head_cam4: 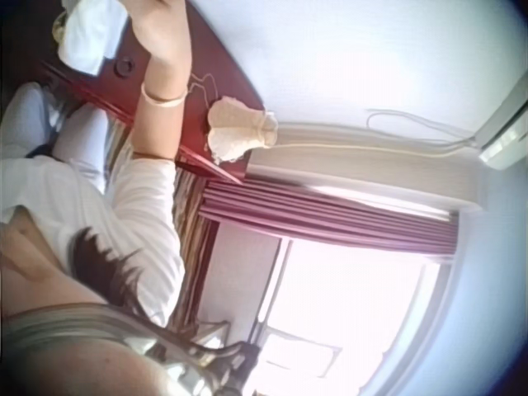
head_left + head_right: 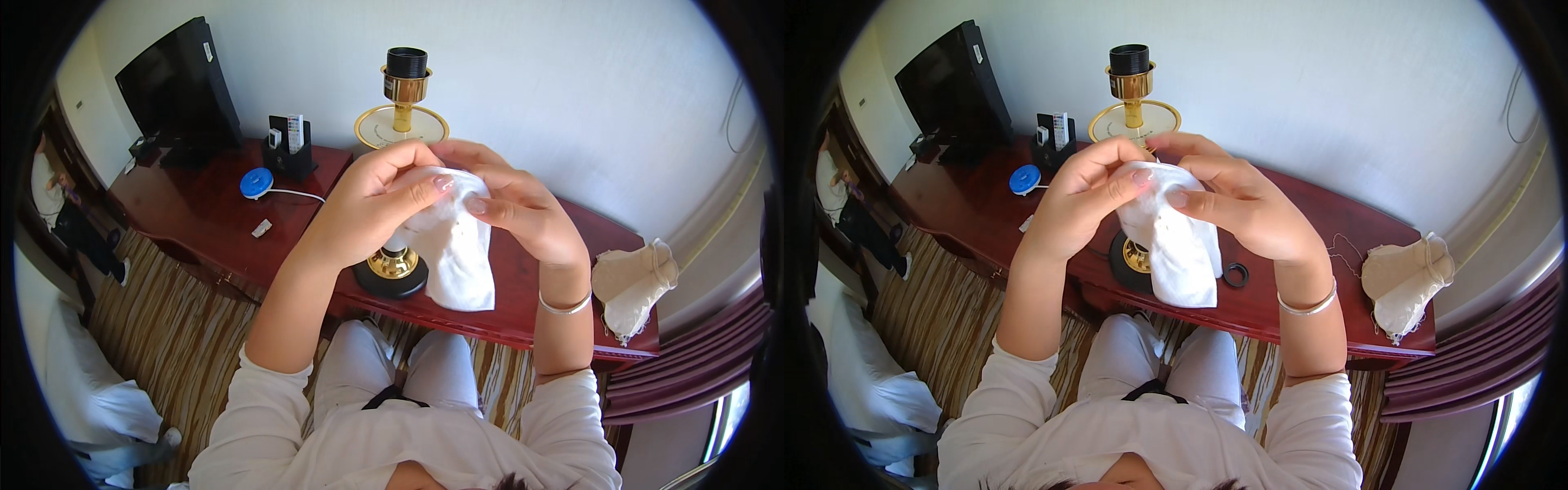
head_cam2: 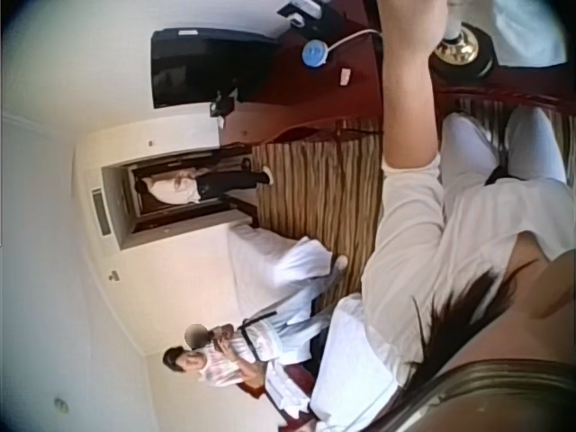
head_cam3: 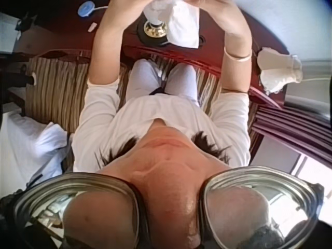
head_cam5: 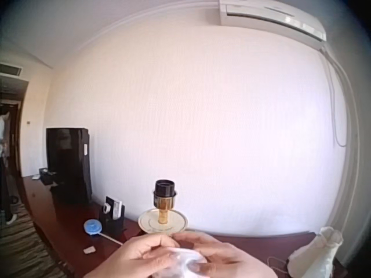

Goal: The person sits on the floor and wipes a black lamp ring and the lamp base with a white cloth. They rotate the ring to clean all sides, then wipe the lamp's socket and body before placing the ring on the table.

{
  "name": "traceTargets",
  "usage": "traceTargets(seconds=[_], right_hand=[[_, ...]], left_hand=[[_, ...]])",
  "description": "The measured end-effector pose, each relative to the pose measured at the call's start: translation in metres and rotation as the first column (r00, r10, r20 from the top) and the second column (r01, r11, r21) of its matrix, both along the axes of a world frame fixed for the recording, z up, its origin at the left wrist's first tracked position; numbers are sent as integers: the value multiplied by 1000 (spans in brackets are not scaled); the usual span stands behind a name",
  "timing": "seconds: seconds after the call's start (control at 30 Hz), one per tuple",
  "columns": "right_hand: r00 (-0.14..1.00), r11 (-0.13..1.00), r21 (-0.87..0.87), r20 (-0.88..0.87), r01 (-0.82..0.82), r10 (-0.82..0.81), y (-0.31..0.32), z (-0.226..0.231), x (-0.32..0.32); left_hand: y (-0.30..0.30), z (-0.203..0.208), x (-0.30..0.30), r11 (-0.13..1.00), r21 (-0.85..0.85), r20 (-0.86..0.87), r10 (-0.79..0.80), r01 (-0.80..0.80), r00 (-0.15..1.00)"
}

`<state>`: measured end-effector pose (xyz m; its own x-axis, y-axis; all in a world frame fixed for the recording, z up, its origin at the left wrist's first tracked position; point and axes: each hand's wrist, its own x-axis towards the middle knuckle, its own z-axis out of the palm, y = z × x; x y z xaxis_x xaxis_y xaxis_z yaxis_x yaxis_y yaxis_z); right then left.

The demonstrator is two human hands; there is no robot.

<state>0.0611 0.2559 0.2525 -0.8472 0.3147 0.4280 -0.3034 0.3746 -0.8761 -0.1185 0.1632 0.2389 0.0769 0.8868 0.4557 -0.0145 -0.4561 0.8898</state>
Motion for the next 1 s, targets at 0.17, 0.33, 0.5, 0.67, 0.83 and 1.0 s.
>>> traceTargets(seconds=[0.17, 0.33, 0.5, 0.67, 0.83, 1.0], right_hand=[[978, 960, -230, 175, 157, -117, -3, 3, 0], [957, 941, -191, 130, 279, -258, 6, 20, -20], [933, 914, -191, 89, 359, -348, 17, 45, -50], [911, 884, -231, 26, 406, -412, 31, 50, -69], [918, 872, -316, -11, 374, -397, 32, 52, -74], [923, 846, -401, 1, 352, -384, 38, 51, -76]], left_hand=[[-4, 5, -6, 998, -50, 104, 45, -40, 994], [4, 10, -6, 966, -17, 221, 255, -258, 941], [26, 27, -32, 933, -35, 233, 357, -359, 905], [42, 34, -43, 896, 23, 294, 418, -443, 860], [46, 33, -50, 907, 8, 249, 405, -420, 880], [46, 36, -50, 925, -16, 341, 361, -378, 868]])
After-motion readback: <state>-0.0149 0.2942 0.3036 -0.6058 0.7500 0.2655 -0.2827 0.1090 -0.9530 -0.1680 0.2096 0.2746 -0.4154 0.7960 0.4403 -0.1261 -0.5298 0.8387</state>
